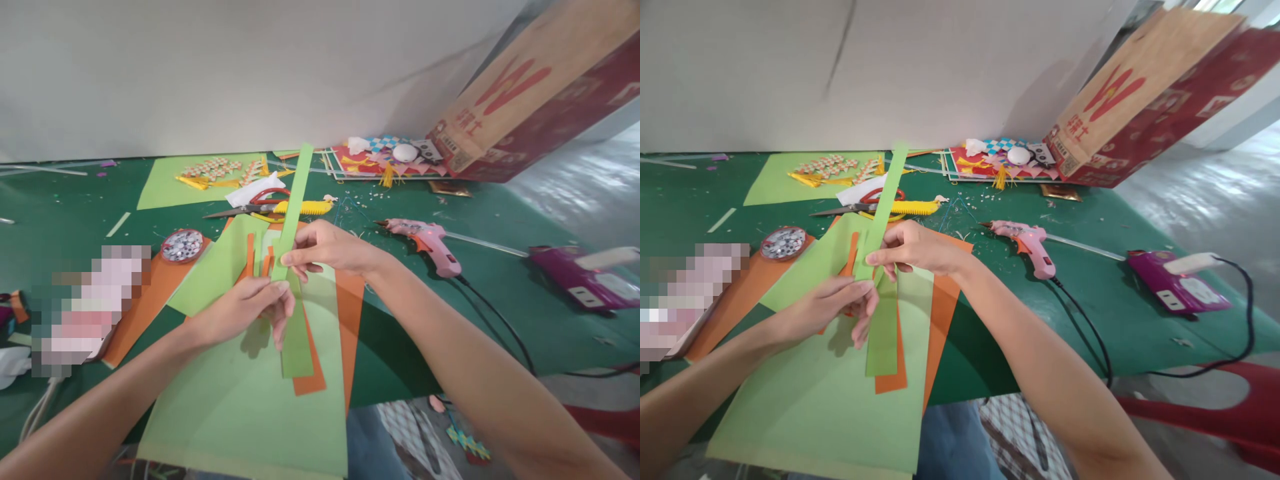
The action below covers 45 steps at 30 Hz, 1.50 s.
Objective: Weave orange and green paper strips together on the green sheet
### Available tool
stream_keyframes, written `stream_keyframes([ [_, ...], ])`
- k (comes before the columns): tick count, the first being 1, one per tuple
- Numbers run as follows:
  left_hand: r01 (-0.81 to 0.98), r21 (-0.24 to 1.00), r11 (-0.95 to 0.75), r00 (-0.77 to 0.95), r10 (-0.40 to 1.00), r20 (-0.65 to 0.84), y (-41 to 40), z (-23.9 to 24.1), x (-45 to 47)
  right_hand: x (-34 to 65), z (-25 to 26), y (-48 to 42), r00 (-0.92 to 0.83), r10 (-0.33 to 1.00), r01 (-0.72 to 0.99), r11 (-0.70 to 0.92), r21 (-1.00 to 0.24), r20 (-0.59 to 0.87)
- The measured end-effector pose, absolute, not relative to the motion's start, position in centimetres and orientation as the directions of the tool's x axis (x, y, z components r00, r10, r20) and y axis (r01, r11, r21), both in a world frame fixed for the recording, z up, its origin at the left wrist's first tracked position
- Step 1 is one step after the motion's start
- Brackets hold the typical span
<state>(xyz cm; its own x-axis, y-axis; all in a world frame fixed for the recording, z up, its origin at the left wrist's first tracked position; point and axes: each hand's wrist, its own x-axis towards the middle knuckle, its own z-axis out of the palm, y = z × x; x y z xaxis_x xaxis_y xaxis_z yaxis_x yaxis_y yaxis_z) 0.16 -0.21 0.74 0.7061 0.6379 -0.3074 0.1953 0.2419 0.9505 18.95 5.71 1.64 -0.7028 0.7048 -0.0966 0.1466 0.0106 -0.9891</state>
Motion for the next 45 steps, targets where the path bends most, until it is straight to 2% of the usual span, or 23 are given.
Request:
stream_keyframes([
  [11,0.292,0.956,0.040,0.686,0.688,-0.238,-0.09,0.38,0.04,19.38,1.65,5.89,-0.662,0.746,0.124,0.014,-0.992,-0.072],
  [14,0.299,0.952,0.068,0.646,0.719,-0.255,-0.03,0.48,0.01,19.55,1.79,5.98,-0.648,0.759,0.127,0.028,-0.992,-0.061],
  [19,0.212,0.962,0.172,0.524,0.811,-0.261,0.05,0.56,0.07,19.53,1.74,6.00,-0.657,0.750,0.162,0.047,-0.986,-0.072],
  [23,0.228,0.964,0.136,0.473,0.850,-0.231,0.13,0.42,0.20,19.47,1.53,6.03,-0.673,0.737,0.165,0.072,-0.984,-0.059],
  [28,0.237,0.965,0.113,0.488,0.845,-0.219,0.22,0.37,0.29,19.46,1.43,6.04,-0.676,0.734,0.184,0.077,-0.980,-0.070],
  [35,0.340,0.939,0.047,0.472,0.856,-0.213,0.13,0.35,0.27,19.29,1.60,5.92,-0.673,0.735,0.192,0.071,-0.979,-0.079],
  [45,0.476,0.876,-0.075,0.371,0.920,-0.122,-0.02,0.54,0.47,19.41,2.26,5.62,-0.739,0.636,0.380,0.120,-0.917,-0.223],
])
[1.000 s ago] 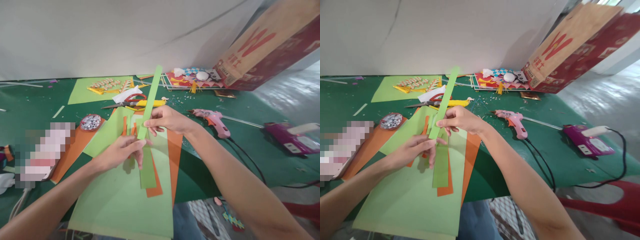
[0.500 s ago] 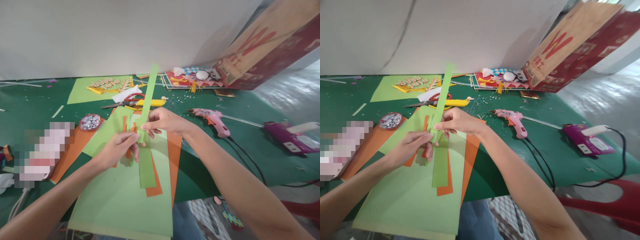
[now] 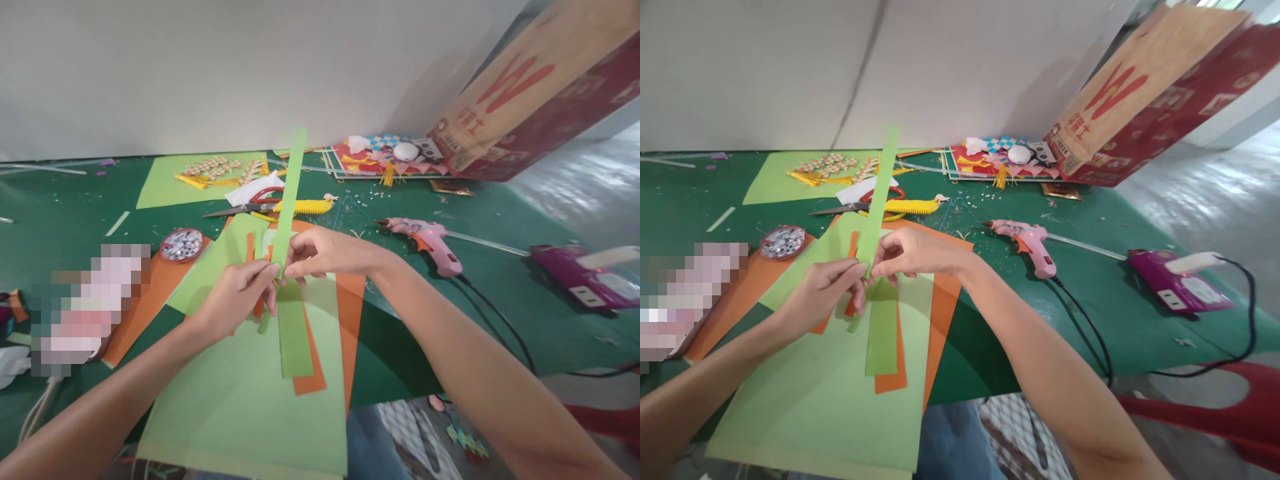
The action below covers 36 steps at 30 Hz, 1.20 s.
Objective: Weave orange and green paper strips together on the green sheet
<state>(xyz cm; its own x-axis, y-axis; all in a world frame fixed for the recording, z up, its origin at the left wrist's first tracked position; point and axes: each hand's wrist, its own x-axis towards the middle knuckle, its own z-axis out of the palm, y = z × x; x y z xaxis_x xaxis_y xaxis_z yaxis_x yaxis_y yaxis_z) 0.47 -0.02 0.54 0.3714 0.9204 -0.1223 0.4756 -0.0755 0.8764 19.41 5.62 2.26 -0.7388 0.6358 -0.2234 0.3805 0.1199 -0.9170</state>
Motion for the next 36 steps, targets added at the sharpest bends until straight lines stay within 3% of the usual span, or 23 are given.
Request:
stream_keyframes([
  [9,0.532,0.824,-0.194,0.355,0.935,-0.008,-0.2,0.1,0.5,18.1,1.2,5.1,-0.723,0.657,0.343,0.072,-0.937,-0.215],
  [17,0.582,0.785,-0.211,0.376,0.926,-0.030,-0.2,0.3,0.5,17.5,1.3,4.6,-0.675,0.709,0.248,-0.041,-0.968,-0.203],
  [27,0.580,0.780,-0.236,0.425,0.904,-0.042,-0.3,0.1,0.4,19.4,1.4,6.1,-0.628,0.775,0.179,0.050,-0.983,-0.076],
  [32,0.513,0.830,-0.220,0.422,0.906,-0.021,-0.4,0.1,0.4,19.5,1.4,6.2,-0.626,0.776,0.169,0.031,-0.985,-0.083],
  [36,0.473,0.872,-0.127,0.401,0.912,-0.085,-0.4,0.3,0.5,18.7,1.1,5.5,-0.697,0.712,0.133,0.016,-0.991,-0.082],
])
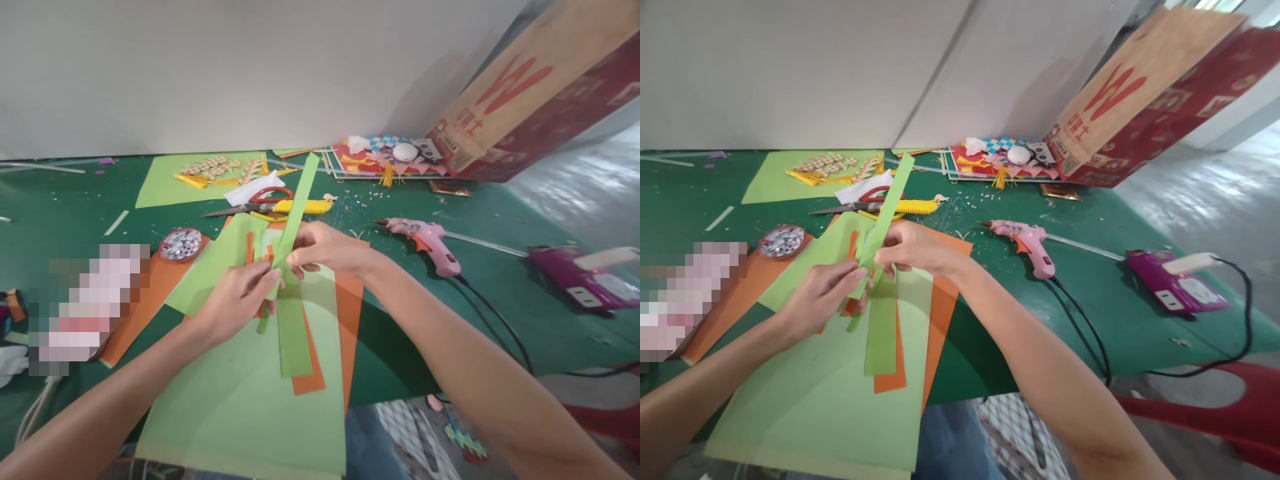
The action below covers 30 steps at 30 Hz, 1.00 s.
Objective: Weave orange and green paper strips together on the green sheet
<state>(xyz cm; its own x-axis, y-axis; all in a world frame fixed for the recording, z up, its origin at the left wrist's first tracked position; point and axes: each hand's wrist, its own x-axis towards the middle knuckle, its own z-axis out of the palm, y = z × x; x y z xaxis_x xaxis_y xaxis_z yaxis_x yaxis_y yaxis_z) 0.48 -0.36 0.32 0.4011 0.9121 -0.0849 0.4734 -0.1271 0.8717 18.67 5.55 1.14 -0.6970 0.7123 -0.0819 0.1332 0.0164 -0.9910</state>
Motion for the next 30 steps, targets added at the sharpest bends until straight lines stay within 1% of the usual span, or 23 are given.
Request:
stream_keyframes([
  [4,0.460,0.884,-0.086,0.421,0.898,-0.131,-0.2,0.5,0.3,18.1,1.0,5.1,-0.719,0.683,0.156,-0.017,-0.988,-0.125],
  [9,0.452,0.885,-0.114,0.502,0.853,-0.146,-0.1,0.6,0.0,19.0,1.0,5.8,-0.674,0.731,0.231,0.073,-0.970,-0.105],
  [14,0.435,0.897,-0.078,0.510,0.843,-0.174,-0.2,0.8,0.1,19.8,1.1,6.4,-0.655,0.754,0.183,0.090,-0.979,-0.053],
  [18,0.425,0.905,-0.013,0.488,0.845,-0.217,-0.2,0.9,0.1,19.1,0.9,6.0,-0.668,0.740,0.186,0.063,-0.981,-0.079],
  [21,0.420,0.907,-0.031,0.475,0.859,-0.191,-0.1,0.8,0.1,18.5,0.7,5.4,-0.679,0.723,0.212,0.031,-0.977,-0.125],
  [23,0.400,0.915,-0.057,0.496,0.853,-0.164,0.0,0.8,0.1,18.4,0.7,5.3,-0.682,0.718,0.225,0.026,-0.974,-0.138],
  [26,0.355,0.933,-0.061,0.547,0.822,-0.155,0.1,0.8,0.0,18.8,1.0,5.5,-0.677,0.727,0.222,0.055,-0.973,-0.113],
  [30,0.316,0.948,-0.039,0.580,0.799,-0.160,0.0,0.9,-0.1,19.7,1.4,6.2,-0.648,0.761,0.155,0.077,-0.985,-0.043],
])
